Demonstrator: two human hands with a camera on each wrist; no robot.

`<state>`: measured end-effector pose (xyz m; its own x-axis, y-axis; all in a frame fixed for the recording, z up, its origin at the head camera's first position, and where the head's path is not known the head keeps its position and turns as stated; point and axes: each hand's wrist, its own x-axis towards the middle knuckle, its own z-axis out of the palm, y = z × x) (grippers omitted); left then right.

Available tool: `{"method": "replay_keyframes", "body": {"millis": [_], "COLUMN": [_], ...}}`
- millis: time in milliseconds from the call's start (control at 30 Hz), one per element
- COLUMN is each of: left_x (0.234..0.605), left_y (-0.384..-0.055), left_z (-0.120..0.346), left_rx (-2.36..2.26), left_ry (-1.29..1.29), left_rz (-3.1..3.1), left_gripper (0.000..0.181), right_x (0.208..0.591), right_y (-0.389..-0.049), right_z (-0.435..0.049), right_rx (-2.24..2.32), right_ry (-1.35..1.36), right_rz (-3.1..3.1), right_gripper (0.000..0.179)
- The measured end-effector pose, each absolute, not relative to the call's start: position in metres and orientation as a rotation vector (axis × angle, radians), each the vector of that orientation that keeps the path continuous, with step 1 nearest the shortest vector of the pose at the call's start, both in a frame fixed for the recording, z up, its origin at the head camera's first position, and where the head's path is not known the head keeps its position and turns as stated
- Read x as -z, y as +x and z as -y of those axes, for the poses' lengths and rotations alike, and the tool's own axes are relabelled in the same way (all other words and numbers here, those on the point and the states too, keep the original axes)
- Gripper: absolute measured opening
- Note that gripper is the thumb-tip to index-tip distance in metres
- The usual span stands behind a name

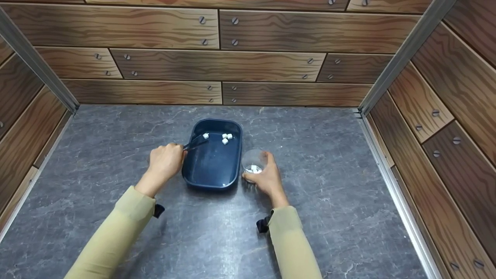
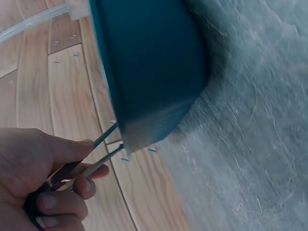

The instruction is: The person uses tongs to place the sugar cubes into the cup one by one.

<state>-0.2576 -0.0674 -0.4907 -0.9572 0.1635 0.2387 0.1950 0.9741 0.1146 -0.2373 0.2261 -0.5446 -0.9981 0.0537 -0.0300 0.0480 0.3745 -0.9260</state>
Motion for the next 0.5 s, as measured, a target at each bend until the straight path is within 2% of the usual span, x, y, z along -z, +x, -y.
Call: {"method": "replay_keyframes", "body": {"millis": [500], "left_x": [0.502], "left_y": [-0.271], "left_z": [0.05], "left_rx": [0.019], "left_ry": [-0.324], "left_rz": [2.773], "left_gripper": [0.019], "right_x": [0.539], "right_y": [-0.235], "right_z": [-0.225], "right_rx": [-1.732], "right_ry": [-0.073], "right_rz": [2.611], "right_gripper": [0.088]}}
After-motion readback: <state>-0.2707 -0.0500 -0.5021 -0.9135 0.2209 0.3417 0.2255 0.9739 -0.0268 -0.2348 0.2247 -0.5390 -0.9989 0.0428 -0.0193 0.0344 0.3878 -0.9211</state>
